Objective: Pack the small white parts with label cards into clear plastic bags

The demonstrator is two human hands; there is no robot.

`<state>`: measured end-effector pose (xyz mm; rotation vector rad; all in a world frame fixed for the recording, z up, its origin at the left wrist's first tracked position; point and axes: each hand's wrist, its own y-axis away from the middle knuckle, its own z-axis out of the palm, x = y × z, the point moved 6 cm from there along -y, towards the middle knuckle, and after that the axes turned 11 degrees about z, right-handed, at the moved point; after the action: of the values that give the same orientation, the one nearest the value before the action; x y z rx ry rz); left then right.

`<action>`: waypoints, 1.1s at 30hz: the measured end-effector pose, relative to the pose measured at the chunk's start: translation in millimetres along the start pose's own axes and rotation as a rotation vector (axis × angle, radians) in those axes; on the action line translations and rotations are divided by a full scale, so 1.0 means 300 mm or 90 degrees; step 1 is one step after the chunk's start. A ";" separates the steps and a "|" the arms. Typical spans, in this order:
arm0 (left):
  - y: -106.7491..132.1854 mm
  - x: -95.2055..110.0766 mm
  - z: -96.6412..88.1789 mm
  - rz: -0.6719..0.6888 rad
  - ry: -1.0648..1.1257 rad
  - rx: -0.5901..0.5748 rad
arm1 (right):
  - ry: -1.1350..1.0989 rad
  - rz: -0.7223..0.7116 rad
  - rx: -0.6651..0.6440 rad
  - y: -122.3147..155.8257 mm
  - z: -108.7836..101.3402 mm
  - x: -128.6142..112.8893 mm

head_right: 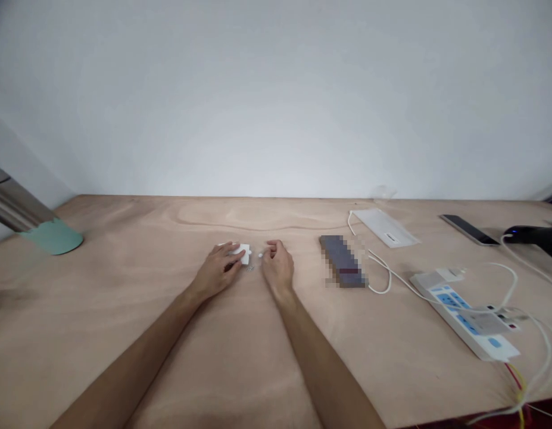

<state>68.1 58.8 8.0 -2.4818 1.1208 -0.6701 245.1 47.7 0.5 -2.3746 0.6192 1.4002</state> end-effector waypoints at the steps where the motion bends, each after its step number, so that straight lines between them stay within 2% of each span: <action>1: 0.001 0.001 0.000 -0.003 0.004 0.000 | -0.017 0.003 -0.011 -0.001 0.003 0.003; 8: 0.001 0.003 0.005 -0.006 0.031 -0.010 | -0.257 0.082 -0.183 0.020 0.054 -0.004; 13: -0.007 -0.002 -0.011 -0.049 0.096 0.030 | -0.242 0.000 -0.256 0.042 0.070 -0.036; 16: -0.006 -0.015 -0.020 -0.094 0.138 0.060 | -0.195 -0.066 -0.265 0.046 0.076 -0.041; 24: -0.005 -0.013 -0.038 -0.109 0.220 0.072 | -0.078 -0.202 -0.244 0.042 0.081 -0.063; 29: 0.015 -0.058 -0.037 -0.175 0.366 0.149 | -0.018 -0.252 -0.250 0.046 0.080 -0.071; 31: 0.010 -0.071 -0.055 -0.196 0.419 0.191 | 0.015 -0.273 -0.236 0.046 0.082 -0.068; 33: -0.009 -0.052 -0.111 -0.217 0.389 0.210 | 0.042 -0.293 -0.227 0.046 0.086 -0.065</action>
<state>42.5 68.8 32.8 -2.2439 0.6699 -1.6457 210.3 52.1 4.9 -2.6093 -0.1836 1.3060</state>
